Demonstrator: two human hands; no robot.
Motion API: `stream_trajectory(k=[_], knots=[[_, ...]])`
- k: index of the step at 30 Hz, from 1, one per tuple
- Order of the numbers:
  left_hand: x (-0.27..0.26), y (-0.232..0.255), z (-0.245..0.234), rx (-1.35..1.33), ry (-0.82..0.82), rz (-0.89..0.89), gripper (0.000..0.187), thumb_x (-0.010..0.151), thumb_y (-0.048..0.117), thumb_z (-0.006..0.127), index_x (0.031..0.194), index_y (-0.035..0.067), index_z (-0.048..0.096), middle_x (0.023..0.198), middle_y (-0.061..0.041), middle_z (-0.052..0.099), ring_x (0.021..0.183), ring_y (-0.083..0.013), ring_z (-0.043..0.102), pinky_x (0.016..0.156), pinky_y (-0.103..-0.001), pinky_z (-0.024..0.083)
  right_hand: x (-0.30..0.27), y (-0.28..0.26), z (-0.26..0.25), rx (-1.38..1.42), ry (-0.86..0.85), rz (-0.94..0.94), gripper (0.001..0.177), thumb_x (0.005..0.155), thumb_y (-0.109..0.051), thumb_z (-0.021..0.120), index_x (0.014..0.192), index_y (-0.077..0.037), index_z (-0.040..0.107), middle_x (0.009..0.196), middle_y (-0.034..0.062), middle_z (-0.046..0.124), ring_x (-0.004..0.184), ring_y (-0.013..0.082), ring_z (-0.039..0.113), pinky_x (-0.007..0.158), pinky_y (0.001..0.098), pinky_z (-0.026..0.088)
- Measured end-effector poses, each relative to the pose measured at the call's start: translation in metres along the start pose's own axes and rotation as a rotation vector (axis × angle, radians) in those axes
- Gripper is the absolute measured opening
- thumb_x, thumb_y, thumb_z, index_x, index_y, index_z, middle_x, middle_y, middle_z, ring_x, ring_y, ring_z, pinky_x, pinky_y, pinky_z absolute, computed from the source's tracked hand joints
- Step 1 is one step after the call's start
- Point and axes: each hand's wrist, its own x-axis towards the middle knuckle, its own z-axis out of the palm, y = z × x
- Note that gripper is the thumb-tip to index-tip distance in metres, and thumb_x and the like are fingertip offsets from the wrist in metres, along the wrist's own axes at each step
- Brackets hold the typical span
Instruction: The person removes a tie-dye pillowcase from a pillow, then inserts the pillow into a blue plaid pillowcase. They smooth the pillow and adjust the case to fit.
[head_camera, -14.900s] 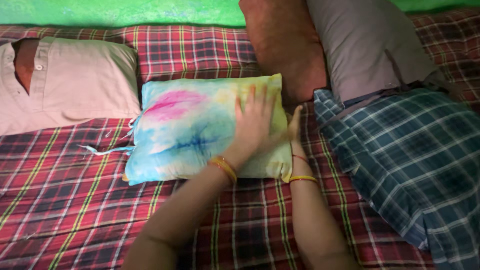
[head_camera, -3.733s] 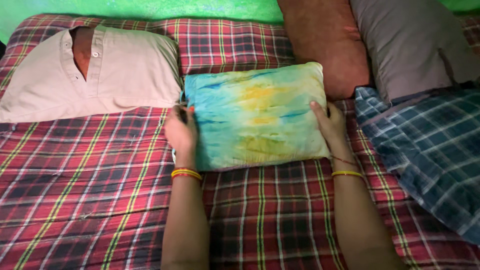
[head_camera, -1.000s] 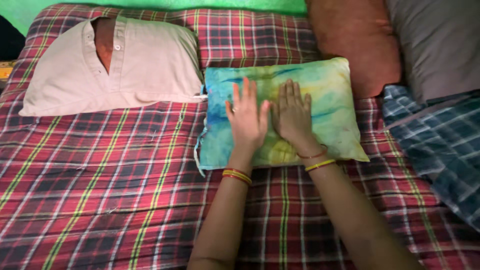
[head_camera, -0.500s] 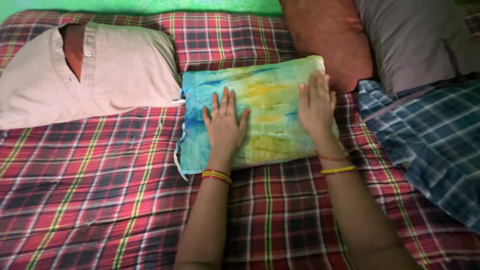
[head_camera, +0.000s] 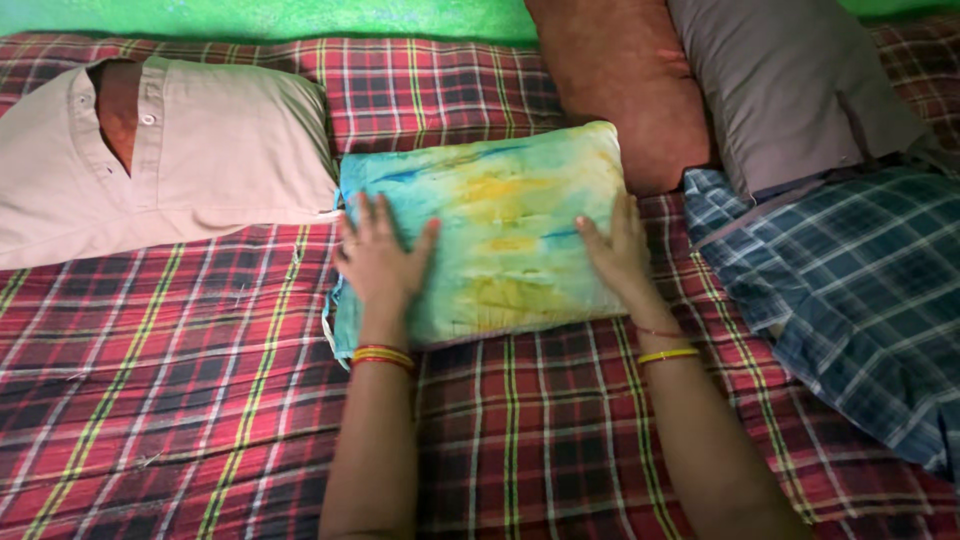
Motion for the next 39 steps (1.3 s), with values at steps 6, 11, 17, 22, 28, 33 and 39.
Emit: stream_trajectory(k=[6,11,17,22,28,33,39], knots=[[0.016,-0.049,-0.005,-0.353,-0.148,-0.296,0.102,0.084,0.077,0.071,0.138,-0.008,0.059,0.132,-0.031,0.066,0.125,-0.0385,0.063,0.105,-0.045,0.049,0.017,-0.001,-0.028,0.63,-0.196,0.826,0.068,0.089,-0.054,0.07,0.133,-0.002,0.065,0.116,0.0094,0.073,0.099,0.0199,0.069,0.083,0.0351,0.055],[0.015,-0.044,-0.005,-1.221,-0.124,0.002,0.053,0.079,0.021,0.086,0.122,-0.005,0.07,0.108,-0.009,0.077,0.094,-0.0157,0.072,0.086,-0.03,0.057,0.016,0.008,-0.029,0.785,-0.146,0.739,0.054,0.085,-0.036,0.079,0.126,-0.003,0.068,0.108,0.0067,0.073,0.092,0.018,0.069,0.079,0.0337,0.056],[-0.007,-0.02,-0.054,-1.416,0.052,0.434,0.044,0.084,0.001,0.083,0.124,0.003,0.063,0.111,-0.002,0.073,0.098,-0.0105,0.069,0.089,-0.027,0.056,0.028,0.013,-0.048,1.044,-0.014,0.222,0.043,0.094,-0.006,0.077,0.134,-0.003,0.062,0.118,0.006,0.07,0.102,0.0163,0.065,0.09,0.0324,0.053],[0.003,-0.042,-0.065,-1.039,0.282,0.502,0.033,0.088,-0.003,0.078,0.117,0.003,0.066,0.108,-0.006,0.072,0.099,-0.0159,0.069,0.09,-0.029,0.055,0.034,0.027,-0.088,0.997,0.135,-0.087,0.054,0.087,0.009,0.065,0.14,-0.001,0.058,0.134,0.0058,0.066,0.124,0.0176,0.063,0.109,0.0327,0.051],[-0.012,-0.058,-0.098,-0.548,0.735,0.285,0.026,0.087,-0.006,0.059,0.104,0.008,0.073,0.112,-0.009,0.075,0.101,-0.0285,0.068,0.084,-0.035,0.051,0.044,0.046,-0.123,0.736,0.365,-0.037,0.037,0.1,0.01,0.05,0.134,0.003,0.064,0.136,0.0097,0.067,0.127,0.0197,0.063,0.11,0.0317,0.052],[-0.04,0.019,-0.113,-0.56,0.791,0.549,0.03,0.096,0.004,0.064,0.126,0.006,0.065,0.134,-0.011,0.067,0.128,-0.0315,0.062,0.112,-0.044,0.046,0.034,-0.019,-0.1,0.349,0.469,-0.312,0.029,0.115,-0.001,0.054,0.144,0.002,0.054,0.146,0.0173,0.061,0.134,0.0248,0.062,0.115,0.0349,0.05],[-0.075,0.099,-0.056,-0.327,0.406,0.748,0.062,0.095,0.026,0.072,0.152,0.012,0.051,0.165,-0.01,0.039,0.156,-0.0345,0.03,0.124,-0.061,0.022,0.004,-0.046,0.018,-0.54,-0.351,-0.049,0.08,0.104,-0.06,0.036,0.161,-0.005,0.024,0.169,0.0155,0.021,0.158,0.0317,0.017,0.12,0.0653,0.011]])
